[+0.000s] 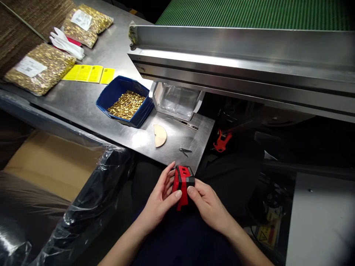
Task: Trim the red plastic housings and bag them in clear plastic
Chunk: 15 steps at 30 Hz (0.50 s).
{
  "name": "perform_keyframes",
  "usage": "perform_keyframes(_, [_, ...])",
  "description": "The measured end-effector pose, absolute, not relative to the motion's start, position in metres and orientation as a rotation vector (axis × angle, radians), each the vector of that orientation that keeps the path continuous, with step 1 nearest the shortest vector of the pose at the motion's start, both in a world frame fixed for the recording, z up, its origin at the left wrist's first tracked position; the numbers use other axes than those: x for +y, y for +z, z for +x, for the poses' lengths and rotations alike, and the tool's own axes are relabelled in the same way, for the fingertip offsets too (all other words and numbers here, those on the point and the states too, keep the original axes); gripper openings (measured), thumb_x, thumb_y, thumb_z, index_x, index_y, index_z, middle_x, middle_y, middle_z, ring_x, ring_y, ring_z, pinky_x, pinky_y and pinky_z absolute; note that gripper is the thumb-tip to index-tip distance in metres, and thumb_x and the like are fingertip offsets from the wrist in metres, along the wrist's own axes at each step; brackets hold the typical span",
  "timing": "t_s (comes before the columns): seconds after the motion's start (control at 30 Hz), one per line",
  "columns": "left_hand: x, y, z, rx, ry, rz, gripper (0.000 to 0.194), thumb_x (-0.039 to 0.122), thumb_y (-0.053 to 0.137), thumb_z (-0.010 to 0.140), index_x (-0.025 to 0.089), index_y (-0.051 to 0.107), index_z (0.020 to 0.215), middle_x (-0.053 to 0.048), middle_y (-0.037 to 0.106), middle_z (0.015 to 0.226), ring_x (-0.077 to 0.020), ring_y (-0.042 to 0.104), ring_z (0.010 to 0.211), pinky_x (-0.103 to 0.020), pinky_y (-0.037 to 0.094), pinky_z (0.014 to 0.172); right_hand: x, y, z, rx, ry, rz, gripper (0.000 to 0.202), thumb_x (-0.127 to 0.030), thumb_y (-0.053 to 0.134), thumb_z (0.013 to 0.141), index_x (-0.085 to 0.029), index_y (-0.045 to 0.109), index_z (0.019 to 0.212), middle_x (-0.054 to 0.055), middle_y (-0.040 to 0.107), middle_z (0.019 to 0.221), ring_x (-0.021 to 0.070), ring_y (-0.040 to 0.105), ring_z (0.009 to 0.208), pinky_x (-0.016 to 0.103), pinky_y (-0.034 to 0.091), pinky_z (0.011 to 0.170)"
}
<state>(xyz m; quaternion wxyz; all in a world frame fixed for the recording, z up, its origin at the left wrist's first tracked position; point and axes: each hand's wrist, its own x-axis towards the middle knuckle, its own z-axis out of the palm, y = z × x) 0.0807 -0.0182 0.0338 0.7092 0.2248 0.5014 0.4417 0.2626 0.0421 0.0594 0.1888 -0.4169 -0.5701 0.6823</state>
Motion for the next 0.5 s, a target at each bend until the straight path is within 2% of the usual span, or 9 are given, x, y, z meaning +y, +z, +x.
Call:
perform_keyframes(0.1, [-0.016, 0.04, 0.08, 1.179, 0.982, 0.648, 0.066, 0.038, 0.072, 0.095, 0.029, 0.045, 0.154, -0.008, 0.045, 0.164, -0.029, 0.04, 0.152, -0.041, 0.032, 0.127, 0.04, 0.062, 0.262, -1.682, 1.862, -1.163, 0.034, -0.039, 0.046, 0.11, -0.026, 0.077, 0.117, 0.006, 0.072, 0.107, 0.0226, 0.067, 0.096, 0.031, 0.051, 0.086])
perform_keyframes(0.17, [-0.014, 0.044, 0.082, 1.2, 1.0, 0.704, 0.06, 0.039, 0.071, 0.095, 0.027, 0.05, 0.15, -0.009, 0.048, 0.161, -0.0305, 0.044, 0.149, -0.042, 0.033, 0.126, 0.039, 0.063, 0.262, -1.73, 1.838, -1.155, 0.032, -0.037, 0.047, 0.11, -0.026, 0.077, 0.116, 0.006, 0.071, 0.104, 0.0227, 0.067, 0.094, 0.032, 0.051, 0.085])
perform_keyframes(0.33, [-0.011, 0.048, 0.09, 1.265, 1.081, 0.675, 0.049, 0.041, 0.064, 0.099, 0.024, 0.055, 0.144, -0.008, 0.058, 0.152, -0.0281, 0.054, 0.14, -0.038, 0.042, 0.119, 0.036, 0.062, 0.259, -1.874, 1.779, -1.121, 0.027, -0.033, 0.047, 0.109, -0.026, 0.073, 0.116, 0.007, 0.069, 0.11, 0.0239, 0.066, 0.099, 0.034, 0.049, 0.088])
perform_keyframes(0.5, [-0.018, 0.042, 0.1, 1.347, 1.068, 0.629, 0.034, 0.04, 0.051, 0.105, 0.023, 0.06, 0.133, -0.006, 0.065, 0.14, -0.026, 0.059, 0.13, -0.036, 0.044, 0.111, 0.026, 0.057, 0.258, -1.998, 1.727, -1.126, 0.024, -0.034, 0.047, 0.109, -0.022, 0.069, 0.107, 0.007, 0.068, 0.102, 0.0241, 0.065, 0.093, 0.035, 0.048, 0.084])
